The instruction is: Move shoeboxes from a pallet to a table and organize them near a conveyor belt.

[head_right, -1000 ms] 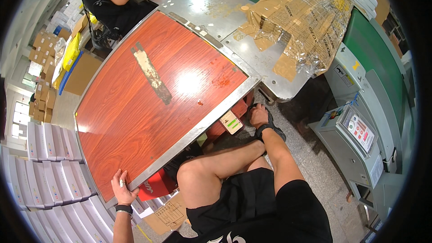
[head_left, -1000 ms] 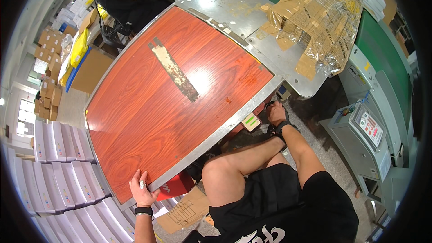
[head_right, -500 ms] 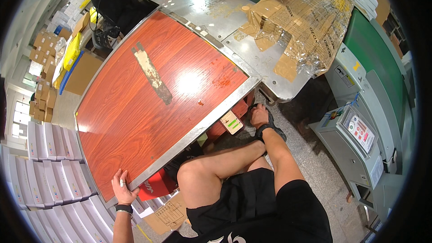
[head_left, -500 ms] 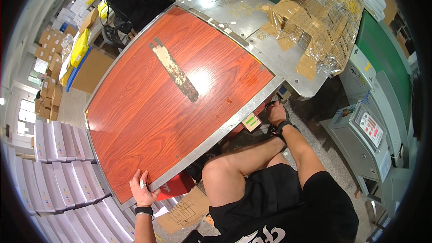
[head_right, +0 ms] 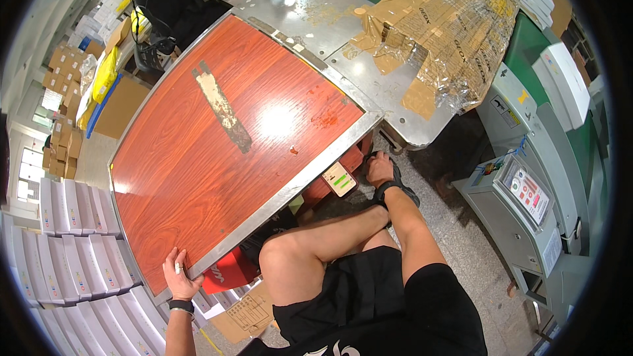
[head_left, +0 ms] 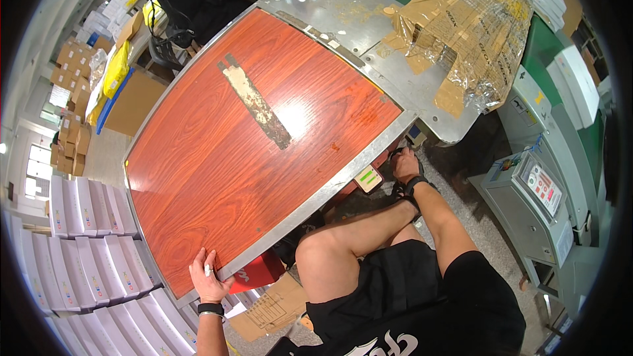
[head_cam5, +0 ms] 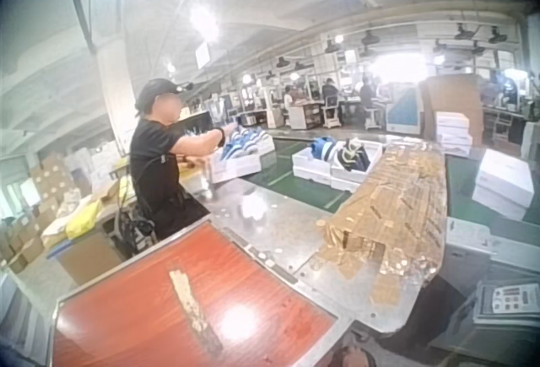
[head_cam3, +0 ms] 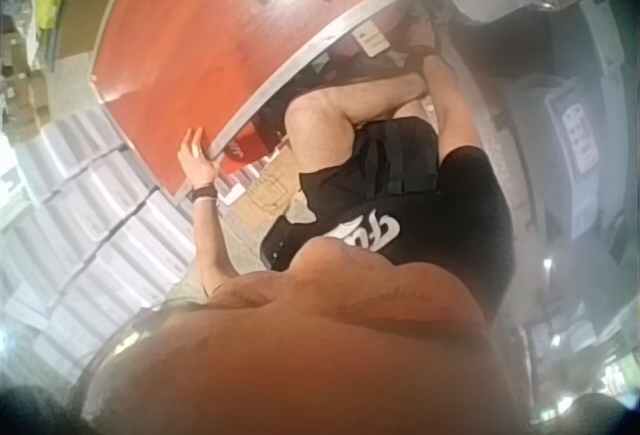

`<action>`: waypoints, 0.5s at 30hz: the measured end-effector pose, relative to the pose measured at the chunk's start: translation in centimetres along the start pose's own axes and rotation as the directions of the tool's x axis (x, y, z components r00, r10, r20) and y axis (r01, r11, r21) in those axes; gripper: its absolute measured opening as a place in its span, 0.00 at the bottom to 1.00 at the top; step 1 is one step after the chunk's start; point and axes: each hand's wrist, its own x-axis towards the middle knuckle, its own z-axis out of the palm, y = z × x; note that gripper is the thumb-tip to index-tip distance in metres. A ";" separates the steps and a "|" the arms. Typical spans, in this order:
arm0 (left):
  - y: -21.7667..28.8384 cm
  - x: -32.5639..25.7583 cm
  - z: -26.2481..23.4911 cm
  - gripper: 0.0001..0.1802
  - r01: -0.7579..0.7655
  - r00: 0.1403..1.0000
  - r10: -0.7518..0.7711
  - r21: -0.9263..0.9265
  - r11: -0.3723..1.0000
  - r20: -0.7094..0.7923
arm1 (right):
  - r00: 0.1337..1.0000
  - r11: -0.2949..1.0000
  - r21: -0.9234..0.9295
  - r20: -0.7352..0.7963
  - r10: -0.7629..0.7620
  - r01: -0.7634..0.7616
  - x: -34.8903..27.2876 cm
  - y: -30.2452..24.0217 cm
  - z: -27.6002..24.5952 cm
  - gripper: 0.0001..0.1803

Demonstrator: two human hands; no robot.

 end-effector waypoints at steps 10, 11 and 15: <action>-0.2 -0.1 0.2 0.40 -0.001 1.000 0.001 -0.001 1.000 -0.008 | 0.998 0.999 0.038 0.054 0.016 -0.018 0.0 -0.2 -0.8 0.12; -0.1 0.0 0.2 0.40 -0.001 1.000 0.001 -0.001 1.000 -0.008 | 0.998 0.999 0.044 0.056 0.016 -0.018 0.0 -0.1 -0.8 0.12; 0.0 0.0 0.0 0.39 -0.006 1.000 0.006 0.013 1.000 -0.007 | 0.998 0.998 0.057 0.065 0.018 -0.021 -0.1 -0.6 -1.5 0.11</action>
